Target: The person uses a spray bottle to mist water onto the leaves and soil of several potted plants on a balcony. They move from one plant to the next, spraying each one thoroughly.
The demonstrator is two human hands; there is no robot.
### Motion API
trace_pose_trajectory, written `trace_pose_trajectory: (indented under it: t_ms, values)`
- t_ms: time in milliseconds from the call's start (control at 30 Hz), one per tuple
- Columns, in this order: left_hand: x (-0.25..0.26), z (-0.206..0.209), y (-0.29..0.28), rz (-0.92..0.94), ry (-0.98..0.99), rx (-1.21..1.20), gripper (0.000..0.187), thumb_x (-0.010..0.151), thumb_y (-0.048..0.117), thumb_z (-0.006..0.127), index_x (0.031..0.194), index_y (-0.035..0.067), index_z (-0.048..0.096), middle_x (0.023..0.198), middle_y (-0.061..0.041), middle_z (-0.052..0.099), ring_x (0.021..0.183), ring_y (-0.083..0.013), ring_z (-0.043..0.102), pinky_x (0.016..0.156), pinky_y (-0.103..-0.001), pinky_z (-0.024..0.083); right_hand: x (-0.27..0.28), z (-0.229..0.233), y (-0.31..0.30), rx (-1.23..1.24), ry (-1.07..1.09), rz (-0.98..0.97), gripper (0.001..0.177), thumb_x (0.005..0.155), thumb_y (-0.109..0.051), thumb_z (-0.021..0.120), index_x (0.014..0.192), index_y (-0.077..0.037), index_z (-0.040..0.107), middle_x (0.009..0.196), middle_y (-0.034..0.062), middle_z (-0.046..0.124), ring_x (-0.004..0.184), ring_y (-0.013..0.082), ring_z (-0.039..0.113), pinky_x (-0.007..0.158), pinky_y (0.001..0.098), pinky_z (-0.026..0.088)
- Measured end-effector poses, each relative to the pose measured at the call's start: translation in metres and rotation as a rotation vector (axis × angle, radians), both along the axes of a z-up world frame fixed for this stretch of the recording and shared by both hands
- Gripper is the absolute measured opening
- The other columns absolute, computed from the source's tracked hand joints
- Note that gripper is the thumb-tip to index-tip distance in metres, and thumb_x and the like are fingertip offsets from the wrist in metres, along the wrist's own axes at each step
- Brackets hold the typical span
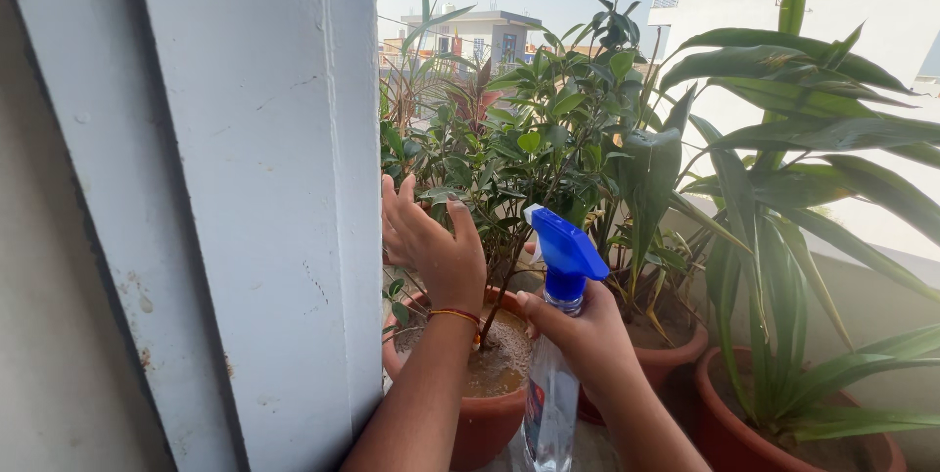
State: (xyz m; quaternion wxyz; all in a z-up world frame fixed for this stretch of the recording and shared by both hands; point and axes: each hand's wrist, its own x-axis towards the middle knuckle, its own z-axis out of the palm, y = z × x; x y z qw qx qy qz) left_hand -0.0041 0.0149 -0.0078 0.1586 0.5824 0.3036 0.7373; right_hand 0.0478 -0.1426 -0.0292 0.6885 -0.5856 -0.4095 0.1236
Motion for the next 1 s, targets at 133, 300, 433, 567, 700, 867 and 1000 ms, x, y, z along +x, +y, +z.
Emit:
trace_pose_trajectory:
  t_ms: [133,300,433,567,700,867,1000]
  values:
    - [0.017,-0.013,0.029,-0.095,-0.031,-0.269,0.068,0.101,0.038,0.057,0.155,0.007,0.029,0.162,-0.02,0.03,0.151,-0.0377,0.027,0.116,-0.058,0.023,-0.002,-0.01,0.002,-0.037,0.012,0.043,0.032,0.078,-0.011,0.081,0.104,0.002,0.068,0.07,0.0041,0.064,0.063,0.0135,0.062,0.063,0.0303,0.05]
    - [0.038,-0.027,0.045,-0.634,-0.278,-0.362,0.074,0.101,0.04,0.051,0.159,0.006,0.02,0.163,-0.023,0.03,0.148,-0.0346,0.037,0.118,-0.043,0.033,-0.004,-0.015,0.012,0.099,-0.024,0.115,0.038,0.076,-0.006,0.077,0.112,0.0,0.066,0.072,0.0011,0.064,0.066,0.0095,0.062,0.064,0.0282,0.05]
    - [0.041,-0.026,0.048,-0.744,-0.352,-0.345,0.072,0.103,0.044,0.048,0.159,0.006,0.023,0.161,-0.022,0.035,0.145,-0.0316,0.045,0.115,-0.039,0.038,-0.002,-0.013,0.021,0.061,0.019,0.078,0.036,0.078,-0.004,0.076,0.112,0.0,0.066,0.07,0.0016,0.063,0.063,0.011,0.059,0.062,0.0293,0.048]
    - [0.046,-0.019,0.044,-0.786,-0.373,-0.376,0.074,0.097,0.041,0.056,0.156,0.007,0.026,0.154,-0.018,0.044,0.133,-0.0292,0.056,0.106,-0.038,0.046,0.006,-0.02,0.021,-0.01,0.053,0.104,0.038,0.078,-0.004,0.076,0.116,-0.006,0.068,0.068,0.0042,0.063,0.061,0.0128,0.061,0.06,0.0306,0.05]
    - [0.056,-0.027,0.042,-0.726,-0.397,-0.274,0.069,0.096,0.031,0.065,0.15,0.005,0.031,0.144,-0.018,0.051,0.127,-0.0249,0.057,0.102,-0.037,0.048,0.017,-0.048,0.02,0.054,-0.05,0.06,0.034,0.076,-0.002,0.076,0.11,0.0,0.067,0.08,0.0022,0.066,0.072,0.009,0.062,0.066,0.0279,0.052]
    - [0.075,-0.049,0.055,-0.554,-0.475,-0.298,0.052,0.098,0.03,0.062,0.14,0.004,0.043,0.125,-0.015,0.06,0.114,-0.0233,0.06,0.096,-0.037,0.049,0.049,-0.073,0.023,0.031,0.098,0.13,0.036,0.079,-0.003,0.077,0.112,0.003,0.064,0.076,0.0056,0.065,0.067,0.0143,0.065,0.062,0.0314,0.053]
    - [0.081,-0.068,0.072,-0.313,-0.46,-0.303,0.043,0.107,0.031,0.048,0.139,0.002,0.047,0.136,-0.018,0.055,0.125,-0.0297,0.055,0.104,-0.04,0.044,0.058,-0.08,0.016,0.009,0.051,0.271,0.071,0.08,0.0,0.078,0.145,-0.005,0.048,0.071,0.0089,0.062,0.062,0.0162,0.064,0.06,0.0315,0.052]
